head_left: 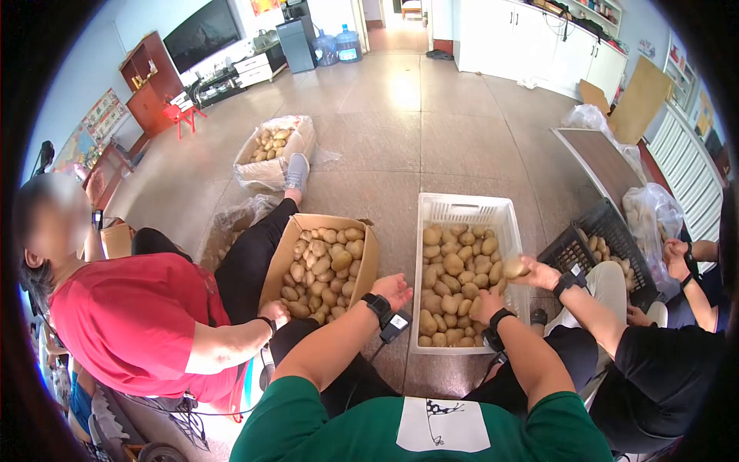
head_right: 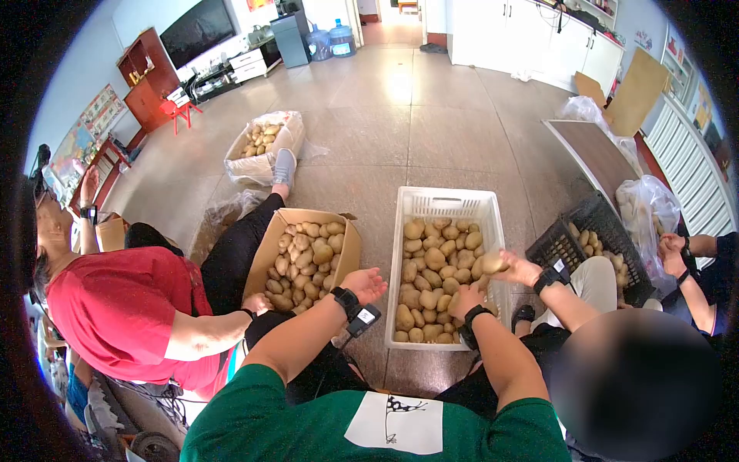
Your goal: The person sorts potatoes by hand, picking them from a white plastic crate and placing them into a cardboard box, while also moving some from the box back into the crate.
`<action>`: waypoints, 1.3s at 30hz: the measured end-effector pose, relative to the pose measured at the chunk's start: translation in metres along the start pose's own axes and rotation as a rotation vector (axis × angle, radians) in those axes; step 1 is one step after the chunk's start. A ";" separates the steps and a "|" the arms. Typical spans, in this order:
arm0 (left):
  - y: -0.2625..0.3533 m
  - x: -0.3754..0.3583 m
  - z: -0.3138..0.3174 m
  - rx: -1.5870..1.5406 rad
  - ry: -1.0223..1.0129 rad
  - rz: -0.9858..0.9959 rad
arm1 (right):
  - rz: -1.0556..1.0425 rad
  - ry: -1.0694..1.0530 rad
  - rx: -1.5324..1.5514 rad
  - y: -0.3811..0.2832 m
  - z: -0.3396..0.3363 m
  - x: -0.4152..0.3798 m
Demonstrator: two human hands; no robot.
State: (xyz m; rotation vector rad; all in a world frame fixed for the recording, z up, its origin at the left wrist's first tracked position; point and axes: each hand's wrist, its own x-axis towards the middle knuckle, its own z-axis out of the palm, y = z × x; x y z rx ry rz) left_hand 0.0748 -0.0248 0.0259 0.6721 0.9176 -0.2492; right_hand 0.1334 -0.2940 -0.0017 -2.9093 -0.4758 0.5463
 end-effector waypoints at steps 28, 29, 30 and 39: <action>-0.005 -0.010 -0.003 0.051 -0.047 -0.011 | -0.173 -0.225 -0.011 -0.020 -0.013 -0.019; -0.006 -0.010 -0.003 0.049 -0.045 -0.016 | -0.171 -0.231 -0.012 -0.020 -0.014 -0.019; -0.007 -0.009 -0.003 0.067 -0.034 -0.012 | -0.191 -0.233 0.036 -0.020 -0.014 -0.018; -0.015 -0.021 0.005 0.102 -0.102 -0.042 | -0.371 -0.082 0.534 -0.057 -0.047 -0.030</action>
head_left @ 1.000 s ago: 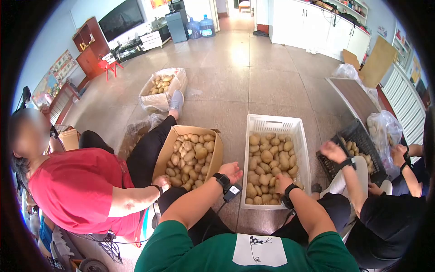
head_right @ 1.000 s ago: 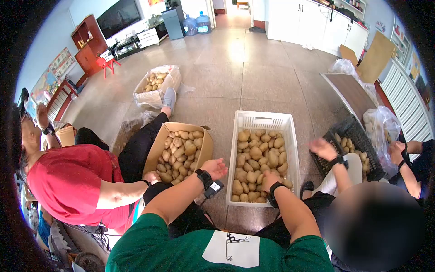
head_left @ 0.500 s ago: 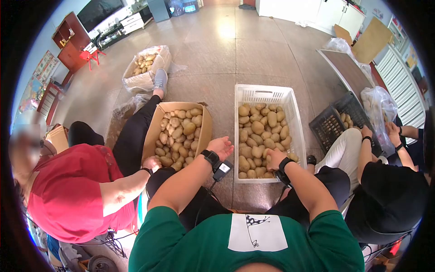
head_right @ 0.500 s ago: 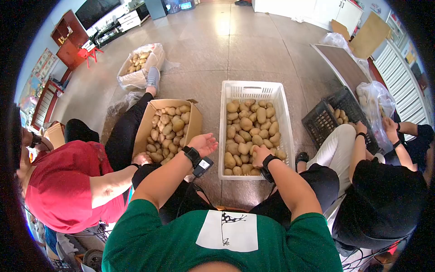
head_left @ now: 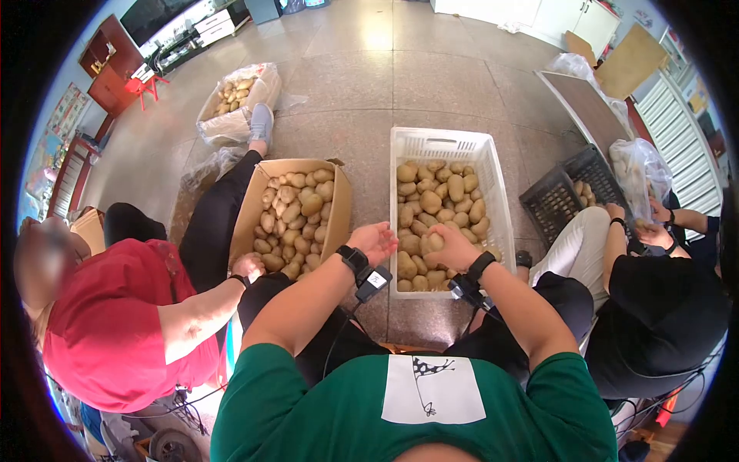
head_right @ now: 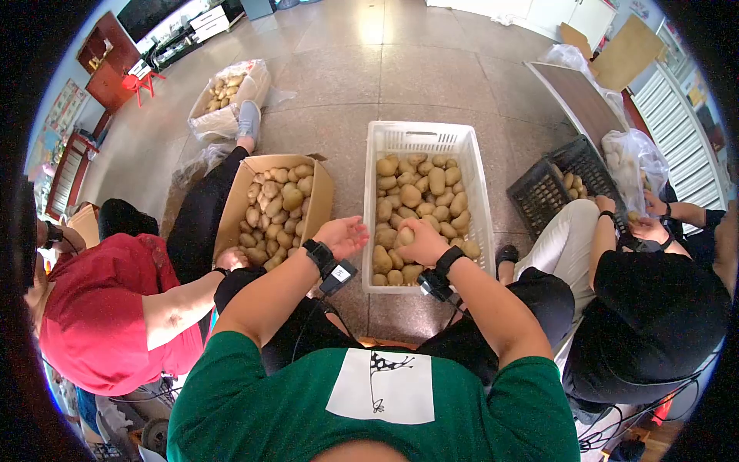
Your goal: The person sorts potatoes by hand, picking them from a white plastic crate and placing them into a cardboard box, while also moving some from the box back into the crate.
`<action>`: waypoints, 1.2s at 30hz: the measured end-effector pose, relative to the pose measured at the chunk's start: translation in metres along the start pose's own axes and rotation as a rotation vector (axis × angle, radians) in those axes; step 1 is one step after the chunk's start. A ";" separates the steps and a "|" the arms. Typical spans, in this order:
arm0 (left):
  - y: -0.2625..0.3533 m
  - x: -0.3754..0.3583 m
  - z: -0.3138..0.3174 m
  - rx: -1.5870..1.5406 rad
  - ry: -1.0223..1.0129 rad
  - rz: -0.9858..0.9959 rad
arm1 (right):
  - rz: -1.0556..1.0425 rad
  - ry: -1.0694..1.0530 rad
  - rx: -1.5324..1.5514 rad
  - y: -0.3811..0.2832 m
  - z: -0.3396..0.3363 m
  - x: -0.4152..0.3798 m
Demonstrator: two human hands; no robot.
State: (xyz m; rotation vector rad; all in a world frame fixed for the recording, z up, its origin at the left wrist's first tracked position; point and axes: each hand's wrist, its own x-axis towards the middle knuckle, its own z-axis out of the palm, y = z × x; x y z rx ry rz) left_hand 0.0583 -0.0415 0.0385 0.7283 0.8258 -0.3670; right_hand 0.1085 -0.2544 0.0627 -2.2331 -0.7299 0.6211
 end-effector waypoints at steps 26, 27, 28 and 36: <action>0.035 -0.027 -0.035 -0.164 -0.105 0.020 | -0.040 -0.064 0.351 -0.063 0.002 -0.015; 0.040 -0.028 -0.043 -0.185 -0.019 0.082 | -0.027 -0.076 0.341 -0.063 0.002 -0.015; 0.044 -0.027 -0.053 -0.183 -0.016 0.076 | -0.023 -0.077 0.346 -0.062 0.002 -0.015; 0.058 -0.002 -0.157 -0.162 0.355 0.220 | -0.032 -0.121 0.261 -0.057 0.004 -0.014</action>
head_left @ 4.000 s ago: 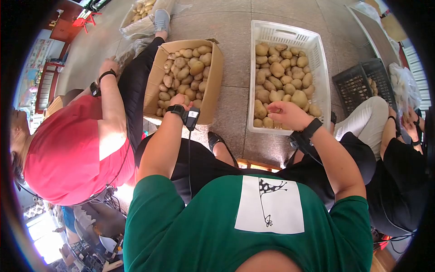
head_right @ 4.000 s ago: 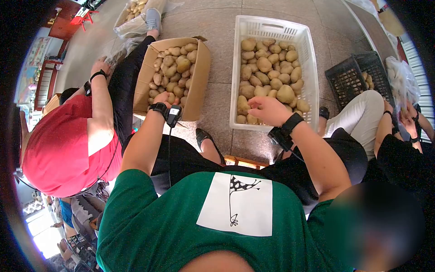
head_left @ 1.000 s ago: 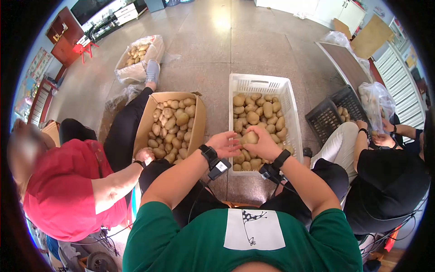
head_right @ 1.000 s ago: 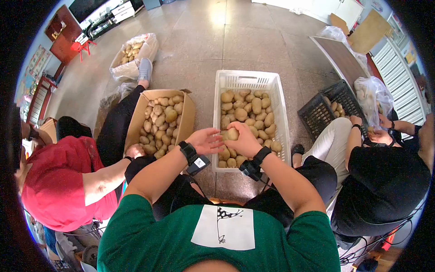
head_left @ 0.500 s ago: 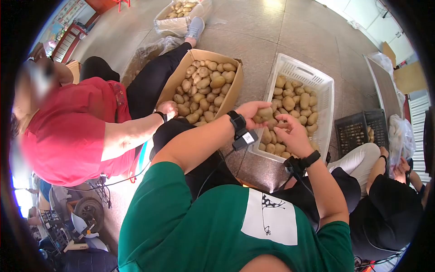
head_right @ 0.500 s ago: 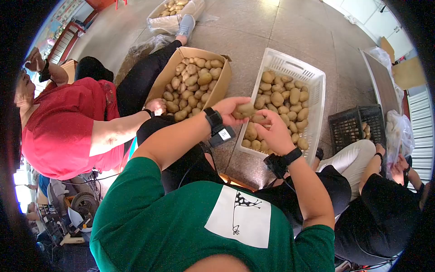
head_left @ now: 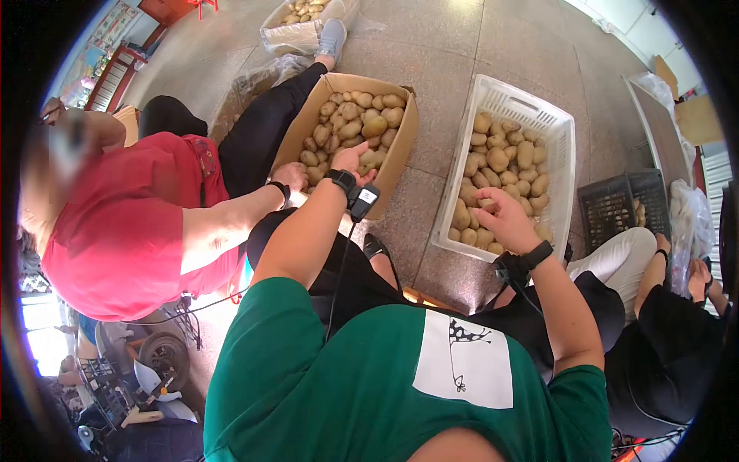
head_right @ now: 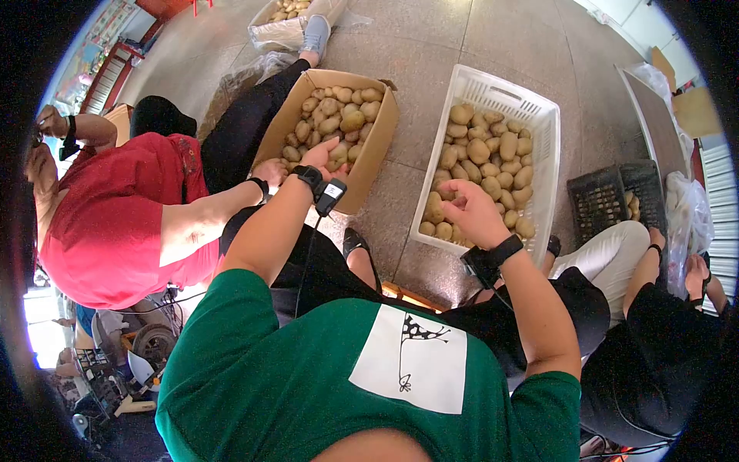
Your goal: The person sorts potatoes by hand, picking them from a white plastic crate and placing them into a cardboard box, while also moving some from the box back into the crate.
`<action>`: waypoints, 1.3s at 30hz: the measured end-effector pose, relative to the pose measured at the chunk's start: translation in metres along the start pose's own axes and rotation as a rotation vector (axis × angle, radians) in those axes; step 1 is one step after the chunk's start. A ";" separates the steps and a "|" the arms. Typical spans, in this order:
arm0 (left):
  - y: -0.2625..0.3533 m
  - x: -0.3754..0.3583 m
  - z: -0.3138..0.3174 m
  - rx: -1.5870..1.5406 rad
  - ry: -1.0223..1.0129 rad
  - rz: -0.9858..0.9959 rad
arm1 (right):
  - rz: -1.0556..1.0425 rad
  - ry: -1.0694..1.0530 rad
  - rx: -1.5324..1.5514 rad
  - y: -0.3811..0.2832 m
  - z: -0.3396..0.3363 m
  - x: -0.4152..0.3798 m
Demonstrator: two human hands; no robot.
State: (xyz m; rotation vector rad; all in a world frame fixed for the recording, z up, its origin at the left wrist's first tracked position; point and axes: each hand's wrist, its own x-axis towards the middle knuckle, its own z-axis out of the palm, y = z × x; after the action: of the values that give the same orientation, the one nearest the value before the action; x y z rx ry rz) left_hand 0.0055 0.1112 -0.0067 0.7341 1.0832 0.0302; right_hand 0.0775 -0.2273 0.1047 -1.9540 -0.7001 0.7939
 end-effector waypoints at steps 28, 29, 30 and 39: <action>-0.022 0.034 -0.036 0.333 0.133 -0.004 | -0.017 -0.031 -0.271 0.029 -0.001 -0.006; -0.023 0.039 -0.038 0.328 0.167 -0.006 | -0.001 -0.043 -0.272 0.028 -0.001 -0.006; -0.023 0.044 -0.040 0.323 0.201 -0.008 | 0.001 -0.038 -0.270 0.030 0.000 -0.006; -0.027 0.091 -0.069 1.210 0.073 0.340 | -0.082 -0.016 -0.286 0.054 0.005 -0.004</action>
State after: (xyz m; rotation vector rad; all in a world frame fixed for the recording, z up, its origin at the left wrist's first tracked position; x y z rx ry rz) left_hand -0.0141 0.1602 -0.1119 2.0088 0.9682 -0.3394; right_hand 0.0801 -0.2514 0.0565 -2.1591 -0.9402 0.6898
